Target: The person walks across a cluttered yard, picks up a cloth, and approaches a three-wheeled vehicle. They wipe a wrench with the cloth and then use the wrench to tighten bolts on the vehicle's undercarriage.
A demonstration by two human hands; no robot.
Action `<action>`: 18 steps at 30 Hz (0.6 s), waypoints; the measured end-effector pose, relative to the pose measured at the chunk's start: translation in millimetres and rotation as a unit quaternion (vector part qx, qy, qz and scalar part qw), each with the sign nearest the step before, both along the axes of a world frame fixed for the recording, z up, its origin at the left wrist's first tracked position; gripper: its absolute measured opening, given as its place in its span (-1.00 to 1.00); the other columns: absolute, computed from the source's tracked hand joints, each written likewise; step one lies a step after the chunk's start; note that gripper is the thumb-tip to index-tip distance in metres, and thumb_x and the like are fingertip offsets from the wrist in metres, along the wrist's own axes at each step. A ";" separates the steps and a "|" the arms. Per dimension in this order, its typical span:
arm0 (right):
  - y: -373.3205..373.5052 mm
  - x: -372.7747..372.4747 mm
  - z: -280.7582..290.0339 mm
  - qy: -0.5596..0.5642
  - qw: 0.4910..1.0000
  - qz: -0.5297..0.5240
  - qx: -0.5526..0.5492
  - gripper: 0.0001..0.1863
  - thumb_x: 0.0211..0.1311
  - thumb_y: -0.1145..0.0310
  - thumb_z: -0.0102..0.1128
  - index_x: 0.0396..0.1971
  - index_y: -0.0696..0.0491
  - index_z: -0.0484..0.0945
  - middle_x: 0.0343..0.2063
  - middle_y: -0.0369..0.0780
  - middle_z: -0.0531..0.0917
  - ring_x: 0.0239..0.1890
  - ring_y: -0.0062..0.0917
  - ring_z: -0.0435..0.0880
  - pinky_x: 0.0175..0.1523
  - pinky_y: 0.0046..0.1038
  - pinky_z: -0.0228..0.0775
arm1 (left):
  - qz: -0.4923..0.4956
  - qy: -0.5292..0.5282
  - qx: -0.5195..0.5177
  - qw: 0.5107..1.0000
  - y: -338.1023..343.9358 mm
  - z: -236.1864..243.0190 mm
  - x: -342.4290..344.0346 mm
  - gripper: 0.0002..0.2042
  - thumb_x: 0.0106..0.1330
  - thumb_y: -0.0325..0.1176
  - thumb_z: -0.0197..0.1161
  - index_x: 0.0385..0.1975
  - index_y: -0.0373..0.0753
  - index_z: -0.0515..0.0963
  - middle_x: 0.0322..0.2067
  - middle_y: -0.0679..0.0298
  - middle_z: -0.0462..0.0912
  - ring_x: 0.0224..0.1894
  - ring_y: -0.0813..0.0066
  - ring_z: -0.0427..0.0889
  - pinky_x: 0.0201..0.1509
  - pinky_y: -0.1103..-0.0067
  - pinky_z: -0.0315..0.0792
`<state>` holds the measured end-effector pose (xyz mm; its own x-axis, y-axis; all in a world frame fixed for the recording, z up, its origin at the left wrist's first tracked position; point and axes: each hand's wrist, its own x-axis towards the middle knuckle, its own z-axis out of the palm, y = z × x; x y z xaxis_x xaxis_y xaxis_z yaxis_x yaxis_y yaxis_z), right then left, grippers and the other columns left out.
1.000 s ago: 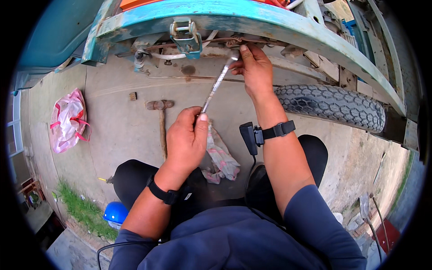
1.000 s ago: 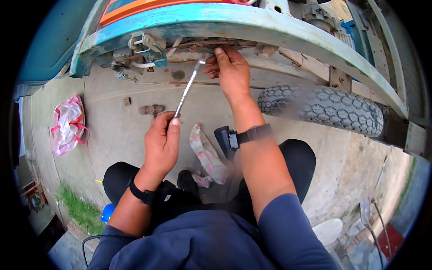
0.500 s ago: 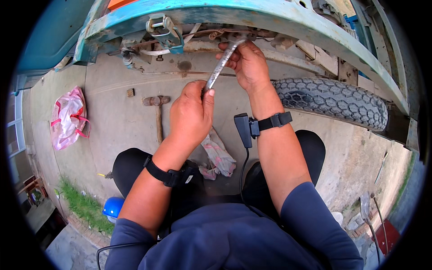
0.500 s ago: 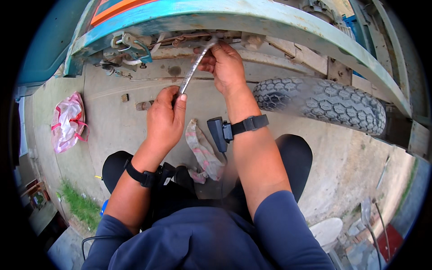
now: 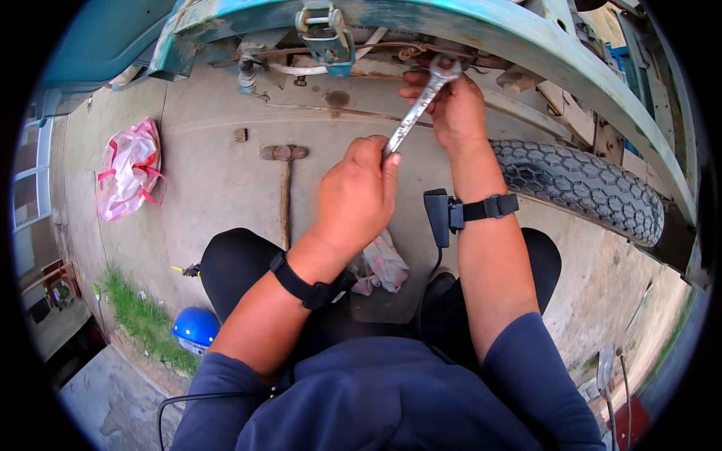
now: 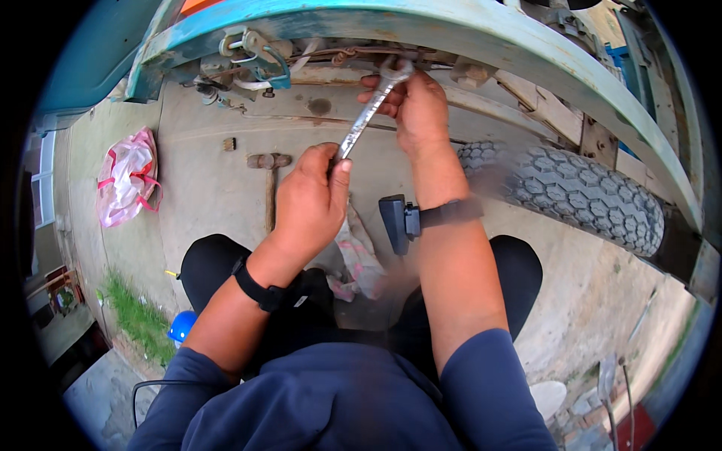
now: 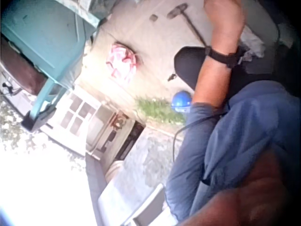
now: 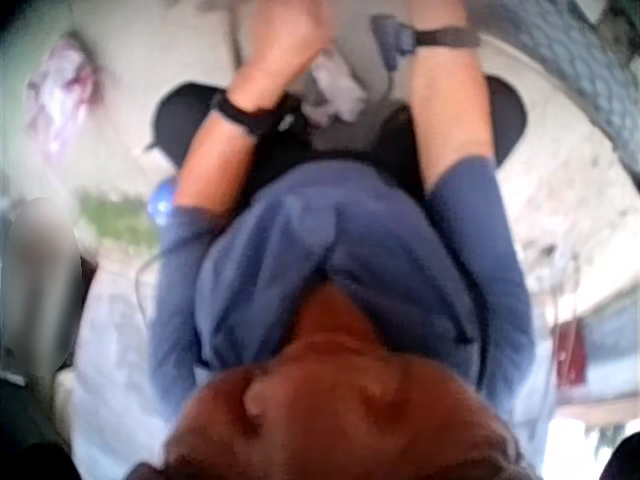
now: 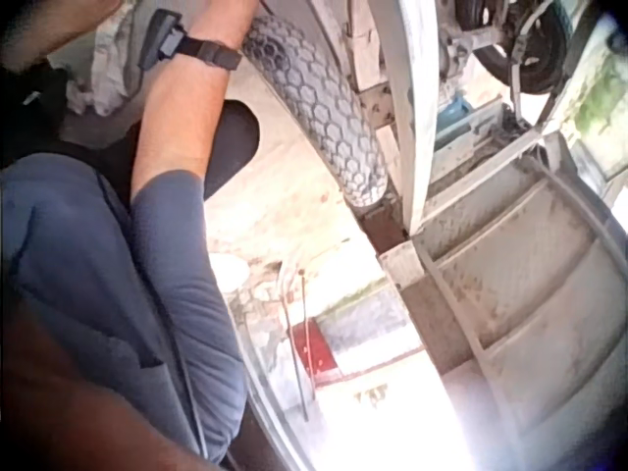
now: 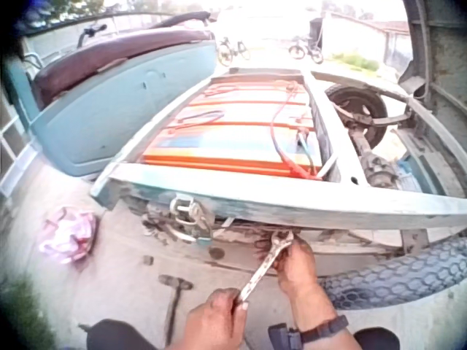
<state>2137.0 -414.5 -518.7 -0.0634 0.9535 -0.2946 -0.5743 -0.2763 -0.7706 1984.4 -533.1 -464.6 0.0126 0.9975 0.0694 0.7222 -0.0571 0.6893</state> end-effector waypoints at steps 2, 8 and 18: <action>1.8 -1.3 1.8 -0.007 1.000 0.000 -0.008 -0.59 0.49 0.17 -0.18 -0.08 0.25 0.45 -0.28 0.09 0.69 -0.41 -0.27 0.75 -0.48 -0.52 0.58 | 0.027 0.000 -0.044 0.999 4.2 -2.4 -2.5 -0.78 0.37 -0.30 0.15 -0.13 -0.29 0.44 -0.32 0.01 0.62 -0.39 -0.07 0.62 -0.33 0.19 0.49; 1.8 1.3 -2.0 -0.019 1.000 0.002 -0.012 -0.51 0.48 0.07 -0.14 -0.06 0.28 0.44 -0.33 0.04 0.69 -0.45 -0.26 0.74 -0.49 -0.50 0.56 | 0.023 -0.043 -0.061 0.997 -0.3 -3.1 -10.3 -0.79 0.38 -0.29 0.12 -0.15 -0.31 0.44 -0.35 0.01 0.62 -0.37 -0.06 0.62 -0.31 0.19 0.48; 1.5 4.6 12.1 -0.099 0.994 0.025 -0.026 -0.57 0.41 0.08 0.06 -0.15 0.24 0.52 -0.46 -0.10 0.68 -0.53 -0.45 0.70 -0.52 -0.59 0.51 | 0.033 -0.075 -0.056 0.995 -11.2 -0.1 -17.8 -0.79 0.38 -0.30 0.13 -0.18 -0.33 0.46 -0.39 0.00 0.62 -0.36 -0.07 0.62 -0.28 0.20 0.48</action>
<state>2141.6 -413.0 -506.6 -0.0465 0.9338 -0.3548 -0.3968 -0.3432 -0.8513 1966.6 -544.3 -464.7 -0.0552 0.9974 -0.0462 0.6104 0.0703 0.7890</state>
